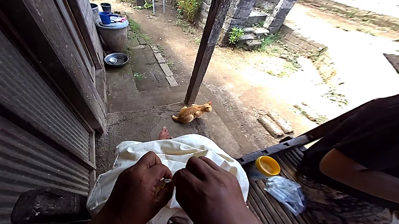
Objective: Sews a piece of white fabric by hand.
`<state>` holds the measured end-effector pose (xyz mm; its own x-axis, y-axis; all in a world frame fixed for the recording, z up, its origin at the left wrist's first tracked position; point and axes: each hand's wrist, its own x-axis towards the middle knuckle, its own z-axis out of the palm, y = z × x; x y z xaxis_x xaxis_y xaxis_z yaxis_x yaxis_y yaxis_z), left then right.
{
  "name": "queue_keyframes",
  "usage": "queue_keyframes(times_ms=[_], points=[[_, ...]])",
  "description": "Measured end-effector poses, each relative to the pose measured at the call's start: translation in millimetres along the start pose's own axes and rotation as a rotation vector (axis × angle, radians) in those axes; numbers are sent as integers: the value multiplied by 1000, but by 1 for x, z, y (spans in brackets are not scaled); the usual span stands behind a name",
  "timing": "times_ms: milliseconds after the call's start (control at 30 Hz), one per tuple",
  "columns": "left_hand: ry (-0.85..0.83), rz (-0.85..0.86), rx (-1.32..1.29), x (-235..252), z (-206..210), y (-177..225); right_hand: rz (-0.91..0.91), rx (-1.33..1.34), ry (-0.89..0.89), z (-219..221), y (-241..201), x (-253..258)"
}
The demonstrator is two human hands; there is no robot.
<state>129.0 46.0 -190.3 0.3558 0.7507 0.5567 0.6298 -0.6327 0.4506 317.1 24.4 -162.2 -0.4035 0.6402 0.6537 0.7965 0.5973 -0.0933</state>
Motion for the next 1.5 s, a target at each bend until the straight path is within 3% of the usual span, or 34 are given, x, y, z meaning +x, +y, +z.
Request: queue_keyframes(times_ms=[100, 267, 433, 500, 933, 1133, 1233, 1367, 1500], points=[[-57, 21, -166, -2, -1, -7, 18, 55, -10, -2, 4, 1], [-159, 37, -765, -1, 3, -12, 35, 251, -9, -4, 10, 1], [-468, -82, -1393, 0, 8, -8, 43, 490, -68, -5, 16, -2], [-524, -122, -1490, -1, 11, -9, 55, 545, -95, -5, 21, -4], [-529, -364, -1432, -1, 19, -15, 129, 618, -6, 24, 31, -25], [-581, -346, -1508, -2, 17, -18, 9, 897, -54, 24, 49, -26], [-616, -324, -1526, -3, 19, -18, -13, 795, -79, 24, 47, -25], [-523, -228, -1243, -6, 22, -16, 8, 603, -99, 27, 43, -27], [-301, -193, -873, -7, 23, -12, 62, 648, -96, 32, 44, -28]])
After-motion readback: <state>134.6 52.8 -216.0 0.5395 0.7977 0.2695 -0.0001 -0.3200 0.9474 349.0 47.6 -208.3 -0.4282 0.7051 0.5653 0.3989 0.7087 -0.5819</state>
